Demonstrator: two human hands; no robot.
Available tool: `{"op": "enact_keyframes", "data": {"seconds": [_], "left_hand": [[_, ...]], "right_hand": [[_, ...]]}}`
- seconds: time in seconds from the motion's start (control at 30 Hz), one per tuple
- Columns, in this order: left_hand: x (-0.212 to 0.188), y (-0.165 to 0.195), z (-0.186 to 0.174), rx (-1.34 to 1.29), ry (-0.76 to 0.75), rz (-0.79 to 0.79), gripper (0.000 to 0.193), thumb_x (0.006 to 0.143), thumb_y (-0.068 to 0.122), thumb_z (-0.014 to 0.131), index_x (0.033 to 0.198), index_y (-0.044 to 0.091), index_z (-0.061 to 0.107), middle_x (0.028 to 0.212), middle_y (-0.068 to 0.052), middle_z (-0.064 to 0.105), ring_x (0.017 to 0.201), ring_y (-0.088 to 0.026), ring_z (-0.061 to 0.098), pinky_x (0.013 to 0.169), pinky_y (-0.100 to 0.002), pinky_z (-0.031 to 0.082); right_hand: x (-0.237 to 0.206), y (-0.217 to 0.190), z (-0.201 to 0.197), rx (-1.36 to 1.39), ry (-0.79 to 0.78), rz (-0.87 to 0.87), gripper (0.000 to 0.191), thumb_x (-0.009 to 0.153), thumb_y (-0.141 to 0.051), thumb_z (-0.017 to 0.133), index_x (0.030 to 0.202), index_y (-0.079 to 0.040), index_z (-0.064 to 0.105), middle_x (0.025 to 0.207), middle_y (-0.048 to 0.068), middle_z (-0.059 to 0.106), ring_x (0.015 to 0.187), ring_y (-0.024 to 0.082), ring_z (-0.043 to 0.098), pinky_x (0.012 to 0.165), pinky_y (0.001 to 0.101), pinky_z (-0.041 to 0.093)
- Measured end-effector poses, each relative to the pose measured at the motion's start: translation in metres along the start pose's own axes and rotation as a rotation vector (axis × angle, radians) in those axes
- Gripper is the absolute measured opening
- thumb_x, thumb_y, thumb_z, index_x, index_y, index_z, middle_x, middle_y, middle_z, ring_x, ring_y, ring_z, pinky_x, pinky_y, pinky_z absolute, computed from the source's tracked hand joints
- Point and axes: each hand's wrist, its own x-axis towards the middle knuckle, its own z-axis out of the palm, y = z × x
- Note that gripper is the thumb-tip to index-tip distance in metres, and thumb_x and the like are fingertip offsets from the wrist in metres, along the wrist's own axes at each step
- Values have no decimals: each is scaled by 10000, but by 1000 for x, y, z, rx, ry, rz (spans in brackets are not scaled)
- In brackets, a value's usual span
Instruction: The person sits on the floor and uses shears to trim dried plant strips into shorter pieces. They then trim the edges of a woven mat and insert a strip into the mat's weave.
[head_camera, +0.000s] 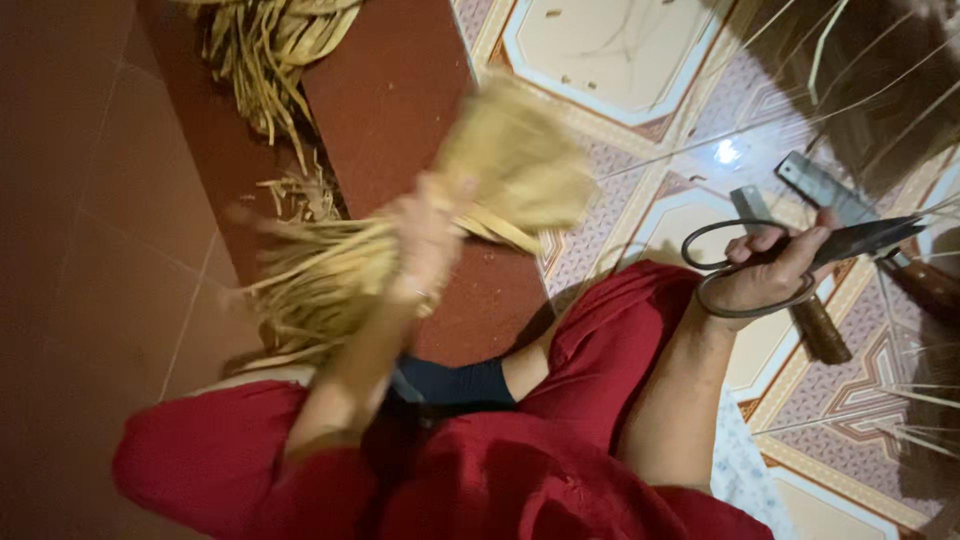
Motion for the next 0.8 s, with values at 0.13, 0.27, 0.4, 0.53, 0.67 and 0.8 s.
{"op": "enact_keyframes", "data": {"seconds": [0.13, 0.27, 0.4, 0.53, 0.67, 0.8], "left_hand": [[-20, -120, -45, -114, -165, -577, 1018, 834, 44, 769, 1631, 374, 229, 1492, -214, 378, 1256, -352, 455, 1020, -549, 385], [-33, -172, -101, -116, -136, -896, 1027, 802, 30, 801, 1620, 385, 291, 1482, -205, 398, 1309, -371, 435, 1103, -581, 336], [-42, -128, -132, -145, 305, -425, 736, 880, 81, 670, 1527, 282, 385, 1361, -210, 460, 1169, -351, 475, 958, -534, 372], [-62, -22, -133, -249, 401, 62, 431, 985, 117, 501, 1399, 234, 483, 1188, -182, 559, 961, -293, 543, 773, -437, 442], [-71, 13, -116, -96, 473, 299, 310, 1089, 152, 331, 1270, 187, 581, 1014, -154, 658, 753, -235, 611, 589, -341, 511], [-45, -54, -75, -100, 2, -220, 249, 1053, 140, 467, 1257, 82, 597, 1014, -163, 683, 838, -264, 654, 735, -401, 550]], "right_hand": [[-4, 3, 4, 4, -30, 11, 389, 1182, -292, 539, 1462, -24, 506, 810, 34, 486, 633, 98, 466, 513, 232, 354], [-6, 8, 20, -20, -70, 24, 354, 1160, -260, 556, 1432, -34, 532, 784, 21, 471, 662, 95, 458, 536, 250, 349], [-11, 7, 30, -43, -79, 20, 331, 1165, -253, 560, 1407, -28, 532, 791, 28, 483, 666, 102, 471, 540, 253, 351], [-9, 4, 26, -64, -51, -3, 353, 1158, -260, 570, 1425, -32, 543, 795, 24, 488, 666, 94, 470, 536, 242, 344], [-7, 1, 17, -84, -27, 1, 340, 1163, -263, 568, 1413, -37, 532, 789, 24, 483, 671, 95, 478, 538, 240, 349], [-6, -1, 17, -86, -46, 28, 348, 1158, -268, 552, 1421, -42, 517, 794, 22, 490, 680, 93, 487, 542, 242, 366]]}}
